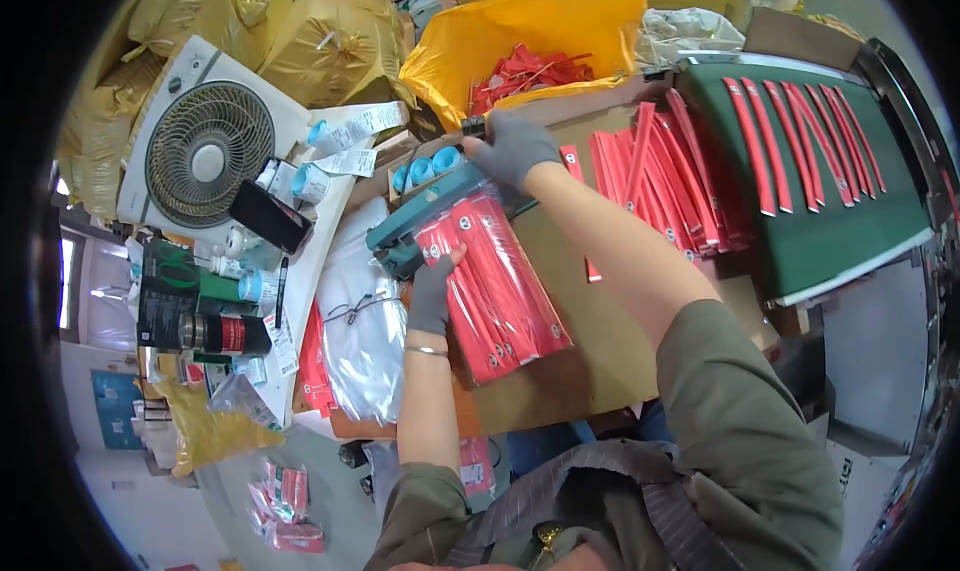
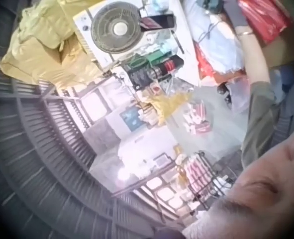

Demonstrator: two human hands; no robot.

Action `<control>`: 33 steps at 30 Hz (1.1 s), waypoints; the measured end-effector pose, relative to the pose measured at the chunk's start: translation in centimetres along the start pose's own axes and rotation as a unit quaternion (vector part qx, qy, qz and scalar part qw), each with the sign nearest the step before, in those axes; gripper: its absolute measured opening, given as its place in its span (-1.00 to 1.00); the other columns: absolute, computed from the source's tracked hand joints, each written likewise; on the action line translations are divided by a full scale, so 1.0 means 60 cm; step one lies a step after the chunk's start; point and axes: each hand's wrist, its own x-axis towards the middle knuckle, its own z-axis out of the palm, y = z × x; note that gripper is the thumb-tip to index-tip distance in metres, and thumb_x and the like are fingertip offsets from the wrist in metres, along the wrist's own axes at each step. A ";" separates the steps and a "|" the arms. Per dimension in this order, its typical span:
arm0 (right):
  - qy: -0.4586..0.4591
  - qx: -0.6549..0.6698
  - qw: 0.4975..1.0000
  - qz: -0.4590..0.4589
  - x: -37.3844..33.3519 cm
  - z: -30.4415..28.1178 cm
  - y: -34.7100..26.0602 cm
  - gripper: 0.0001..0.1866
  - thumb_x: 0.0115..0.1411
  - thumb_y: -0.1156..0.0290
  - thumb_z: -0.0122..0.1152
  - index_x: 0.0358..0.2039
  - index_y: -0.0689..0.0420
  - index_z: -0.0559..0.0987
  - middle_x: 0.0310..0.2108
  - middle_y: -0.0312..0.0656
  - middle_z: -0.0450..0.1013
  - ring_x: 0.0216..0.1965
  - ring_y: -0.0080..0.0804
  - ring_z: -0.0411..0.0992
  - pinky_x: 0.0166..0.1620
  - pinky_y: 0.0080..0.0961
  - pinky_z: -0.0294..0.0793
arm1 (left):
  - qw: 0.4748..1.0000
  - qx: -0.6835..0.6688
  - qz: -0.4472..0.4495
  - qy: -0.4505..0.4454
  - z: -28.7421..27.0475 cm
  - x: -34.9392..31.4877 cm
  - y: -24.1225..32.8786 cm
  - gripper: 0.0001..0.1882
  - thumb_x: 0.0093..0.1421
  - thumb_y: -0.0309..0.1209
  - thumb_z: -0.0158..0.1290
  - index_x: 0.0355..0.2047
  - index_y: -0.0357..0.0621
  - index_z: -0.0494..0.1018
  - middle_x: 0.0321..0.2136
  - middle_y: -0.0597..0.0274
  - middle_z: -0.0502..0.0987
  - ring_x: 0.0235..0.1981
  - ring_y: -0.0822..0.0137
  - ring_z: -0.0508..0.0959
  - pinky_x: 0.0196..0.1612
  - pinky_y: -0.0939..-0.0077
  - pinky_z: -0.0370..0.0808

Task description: Assembling red plastic ribbons into decorative bows and packaging them into plastic bags.

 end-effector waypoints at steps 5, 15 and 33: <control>-0.175 0.480 0.858 0.040 -0.222 -0.014 0.005 0.10 -0.05 0.29 0.41 0.30 0.21 -0.18 0.12 -0.05 0.20 0.04 -0.31 0.31 0.09 -0.39 0.31 | 0.985 0.086 0.151 0.000 0.042 -0.109 0.072 -0.59 -0.06 -0.49 0.27 -0.16 -0.29 0.46 -0.22 0.22 0.54 -0.22 0.39 0.53 -0.11 0.48 0.45; -0.113 0.398 0.910 0.024 -0.422 0.007 -0.045 -0.23 -0.07 0.19 0.39 0.10 0.23 0.27 -0.09 0.02 0.40 -0.03 -0.30 0.39 0.03 -0.37 0.35 | 0.977 0.158 0.134 0.057 -0.019 -0.298 -0.093 -0.63 0.04 -0.39 0.20 -0.16 -0.32 0.46 -0.26 0.19 0.55 -0.22 0.37 0.51 -0.14 0.48 0.44; -0.068 0.054 0.994 -0.068 -0.541 -0.084 0.089 -0.48 0.16 0.21 0.11 0.06 0.22 0.32 -0.10 -0.05 0.40 -0.09 -0.16 0.41 0.01 -0.38 0.36 | 0.927 0.366 0.068 0.049 -0.270 -0.293 0.107 -0.76 0.11 -0.34 0.01 -0.47 -0.32 0.48 -0.61 0.30 0.45 -0.54 0.49 0.41 -0.41 0.52 0.37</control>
